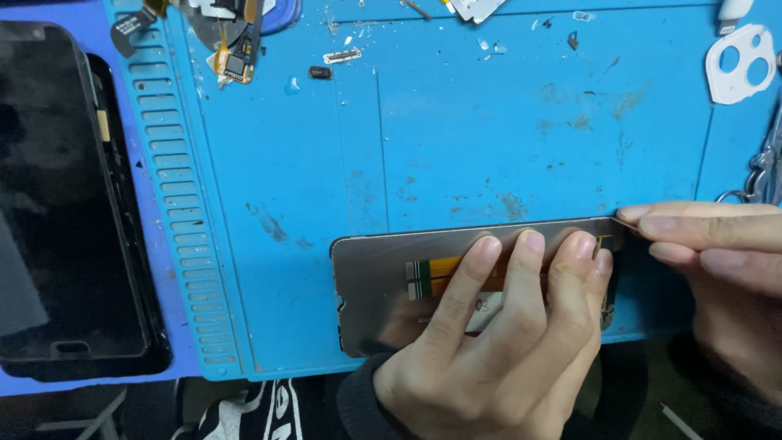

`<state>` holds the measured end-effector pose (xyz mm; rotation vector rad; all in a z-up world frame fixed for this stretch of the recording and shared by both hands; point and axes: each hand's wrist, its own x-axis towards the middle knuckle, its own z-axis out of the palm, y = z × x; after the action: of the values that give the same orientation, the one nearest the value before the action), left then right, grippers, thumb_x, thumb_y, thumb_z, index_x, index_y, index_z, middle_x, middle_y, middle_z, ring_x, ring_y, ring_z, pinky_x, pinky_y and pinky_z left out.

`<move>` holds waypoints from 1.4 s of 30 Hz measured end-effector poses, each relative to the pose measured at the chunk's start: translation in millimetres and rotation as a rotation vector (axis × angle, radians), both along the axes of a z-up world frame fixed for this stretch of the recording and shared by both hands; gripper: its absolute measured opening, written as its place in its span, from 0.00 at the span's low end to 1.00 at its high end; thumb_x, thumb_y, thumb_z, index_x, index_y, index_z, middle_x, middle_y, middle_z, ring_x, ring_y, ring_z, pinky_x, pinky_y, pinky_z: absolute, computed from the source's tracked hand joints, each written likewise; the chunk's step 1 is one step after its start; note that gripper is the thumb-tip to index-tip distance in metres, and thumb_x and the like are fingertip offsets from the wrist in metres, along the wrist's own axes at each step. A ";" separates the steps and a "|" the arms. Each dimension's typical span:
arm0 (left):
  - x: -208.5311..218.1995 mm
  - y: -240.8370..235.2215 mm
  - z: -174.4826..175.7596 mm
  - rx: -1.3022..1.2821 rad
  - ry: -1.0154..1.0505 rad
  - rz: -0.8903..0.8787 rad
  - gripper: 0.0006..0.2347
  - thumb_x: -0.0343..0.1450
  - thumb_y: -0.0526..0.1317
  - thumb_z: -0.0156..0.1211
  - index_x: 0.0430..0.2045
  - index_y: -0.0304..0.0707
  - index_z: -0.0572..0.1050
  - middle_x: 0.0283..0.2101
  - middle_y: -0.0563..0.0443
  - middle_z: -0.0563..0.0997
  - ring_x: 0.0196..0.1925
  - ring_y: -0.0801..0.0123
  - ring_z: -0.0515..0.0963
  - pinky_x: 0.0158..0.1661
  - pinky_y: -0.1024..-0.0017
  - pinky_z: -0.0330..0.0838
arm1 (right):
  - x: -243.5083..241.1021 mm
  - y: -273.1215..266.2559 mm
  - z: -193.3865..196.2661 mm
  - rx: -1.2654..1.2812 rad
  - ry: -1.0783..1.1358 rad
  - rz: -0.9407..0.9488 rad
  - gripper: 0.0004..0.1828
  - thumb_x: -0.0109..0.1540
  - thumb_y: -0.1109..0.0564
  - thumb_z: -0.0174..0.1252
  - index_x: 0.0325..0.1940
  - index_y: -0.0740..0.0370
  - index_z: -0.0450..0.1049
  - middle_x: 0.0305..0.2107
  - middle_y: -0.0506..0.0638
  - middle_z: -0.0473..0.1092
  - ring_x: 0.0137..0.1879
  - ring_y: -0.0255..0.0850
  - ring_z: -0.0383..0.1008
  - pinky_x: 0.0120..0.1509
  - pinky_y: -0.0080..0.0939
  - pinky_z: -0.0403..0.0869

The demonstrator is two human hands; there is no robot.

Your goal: Cleaning and preparing a smartphone screen for repair or remanufacturing.

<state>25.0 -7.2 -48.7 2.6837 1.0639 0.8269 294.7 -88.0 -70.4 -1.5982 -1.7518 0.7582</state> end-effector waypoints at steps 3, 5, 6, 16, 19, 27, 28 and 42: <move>-0.5 -0.6 0.0 0.004 -0.005 0.001 0.05 0.81 0.36 0.63 0.48 0.37 0.83 0.52 0.52 0.80 0.59 0.64 0.78 0.69 0.61 0.71 | -12.5 12.8 9.4 -0.037 -0.078 -0.025 0.16 0.74 0.76 0.52 0.54 0.59 0.59 0.46 0.61 0.72 0.53 0.52 0.82 0.61 0.47 0.83; -1.0 -1.7 -0.1 0.002 -0.011 0.008 0.05 0.81 0.36 0.63 0.48 0.38 0.83 0.52 0.52 0.80 0.59 0.65 0.78 0.69 0.61 0.70 | -14.9 19.9 12.7 -0.078 -0.170 -0.033 0.16 0.73 0.78 0.50 0.52 0.60 0.61 0.44 0.63 0.72 0.51 0.55 0.81 0.61 0.50 0.82; -1.3 -2.9 -0.3 -0.007 -0.015 0.011 0.05 0.81 0.36 0.63 0.48 0.37 0.83 0.52 0.52 0.80 0.59 0.65 0.78 0.69 0.62 0.70 | -11.2 18.1 10.3 -0.084 -0.169 -0.024 0.16 0.72 0.78 0.50 0.52 0.60 0.61 0.44 0.63 0.73 0.51 0.55 0.81 0.60 0.51 0.82; -5.9 -0.6 2.6 -0.001 -0.031 0.023 0.06 0.80 0.36 0.63 0.48 0.38 0.83 0.51 0.53 0.80 0.57 0.67 0.79 0.69 0.63 0.70 | 25.0 24.5 -5.5 -0.120 0.035 0.138 0.17 0.67 0.73 0.50 0.54 0.58 0.59 0.42 0.58 0.73 0.50 0.50 0.82 0.57 0.47 0.82; -3.0 -5.9 0.5 0.015 -0.028 0.041 0.06 0.81 0.36 0.62 0.49 0.36 0.82 0.51 0.53 0.79 0.57 0.66 0.79 0.67 0.65 0.71 | 7.0 44.3 7.6 -0.130 0.031 0.151 0.15 0.66 0.71 0.52 0.52 0.57 0.60 0.41 0.59 0.74 0.49 0.50 0.82 0.58 0.49 0.82; -11.2 -2.1 -1.1 0.100 -0.008 0.016 0.08 0.81 0.36 0.61 0.52 0.37 0.82 0.52 0.52 0.79 0.59 0.64 0.79 0.67 0.62 0.72 | 17.2 48.4 9.0 -0.198 -0.106 0.212 0.12 0.65 0.70 0.55 0.48 0.59 0.67 0.42 0.58 0.76 0.49 0.49 0.83 0.60 0.50 0.83; -10.9 -2.6 -0.3 0.097 -0.001 0.007 0.08 0.81 0.36 0.62 0.53 0.37 0.82 0.52 0.52 0.79 0.60 0.63 0.80 0.66 0.62 0.73 | 16.0 51.9 11.9 -0.255 -0.174 0.231 0.12 0.64 0.71 0.56 0.47 0.58 0.72 0.43 0.59 0.78 0.49 0.49 0.83 0.60 0.49 0.82; -16.0 -3.5 3.4 0.052 -0.028 0.031 0.09 0.80 0.39 0.60 0.52 0.41 0.80 0.53 0.53 0.80 0.60 0.66 0.80 0.65 0.65 0.73 | 47.0 12.0 6.9 -0.412 0.328 -0.114 0.11 0.68 0.70 0.45 0.44 0.62 0.72 0.43 0.63 0.76 0.57 0.53 0.79 0.64 0.53 0.81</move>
<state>8.9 -10.7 -45.3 2.6963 1.0958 0.9074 341.7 -76.0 -63.5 -1.6970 -1.3145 1.3065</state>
